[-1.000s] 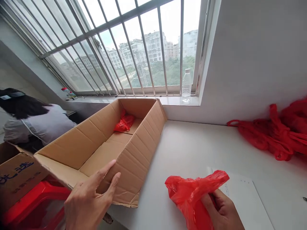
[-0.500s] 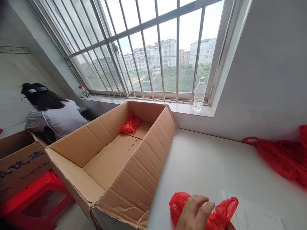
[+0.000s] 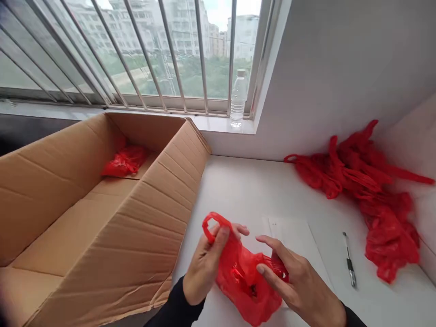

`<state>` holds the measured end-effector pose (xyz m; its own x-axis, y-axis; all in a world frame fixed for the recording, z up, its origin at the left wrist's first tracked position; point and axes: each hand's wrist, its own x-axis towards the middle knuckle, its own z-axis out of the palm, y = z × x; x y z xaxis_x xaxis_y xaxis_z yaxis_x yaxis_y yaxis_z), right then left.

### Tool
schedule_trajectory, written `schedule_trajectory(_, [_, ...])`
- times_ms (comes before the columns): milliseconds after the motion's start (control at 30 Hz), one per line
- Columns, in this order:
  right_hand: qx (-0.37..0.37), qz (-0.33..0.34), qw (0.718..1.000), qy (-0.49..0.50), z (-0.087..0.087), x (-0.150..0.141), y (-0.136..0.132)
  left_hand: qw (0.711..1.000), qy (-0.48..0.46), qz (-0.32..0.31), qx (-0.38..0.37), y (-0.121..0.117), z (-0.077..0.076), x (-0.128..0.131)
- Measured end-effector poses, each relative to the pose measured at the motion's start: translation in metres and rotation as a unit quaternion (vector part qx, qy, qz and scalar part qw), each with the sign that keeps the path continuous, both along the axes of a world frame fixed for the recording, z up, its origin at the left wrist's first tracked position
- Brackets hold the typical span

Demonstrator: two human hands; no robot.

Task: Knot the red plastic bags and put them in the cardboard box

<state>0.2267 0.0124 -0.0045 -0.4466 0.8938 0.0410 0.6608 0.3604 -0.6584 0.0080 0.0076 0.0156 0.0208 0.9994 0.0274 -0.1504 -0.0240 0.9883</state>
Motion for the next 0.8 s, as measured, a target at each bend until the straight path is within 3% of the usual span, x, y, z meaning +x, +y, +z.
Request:
schedule_trajectory(133, [-0.029, -0.027, 0.999, -0.029, 0.032, 0.016, 0.007, 0.976, -0.200, -0.012, -0.080, 0.011, 0.016, -0.023])
schedule_trajectory(200, [-0.049, -0.061, 0.997, -0.006, 0.039, 0.022, 0.009, 0.967, -0.232, -0.016, -0.108, 0.014, 0.018, -0.028])
schedule_trajectory(433, [-0.105, -0.122, 0.983, 0.089, 0.052, 0.038, 0.005, 0.977, -0.158, -0.011, -0.142, 0.010, 0.030, -0.037])
schedule_trajectory(567, [-0.150, -0.141, 0.958, 0.202, 0.063, 0.035, 0.004, 0.978, -0.143, -0.030, -0.148, 0.006, 0.028, -0.040])
schedule_trajectory(667, [-0.161, -0.103, 0.943, 0.272, 0.072, 0.025, 0.005, 0.985, -0.115, -0.018, -0.130, 0.007, 0.030, -0.037])
schedule_trajectory(800, [-0.134, 0.001, 0.942, 0.308, 0.083, 0.002, 0.011, 0.989, 0.005, -0.035, -0.141, 0.010, 0.039, -0.018])
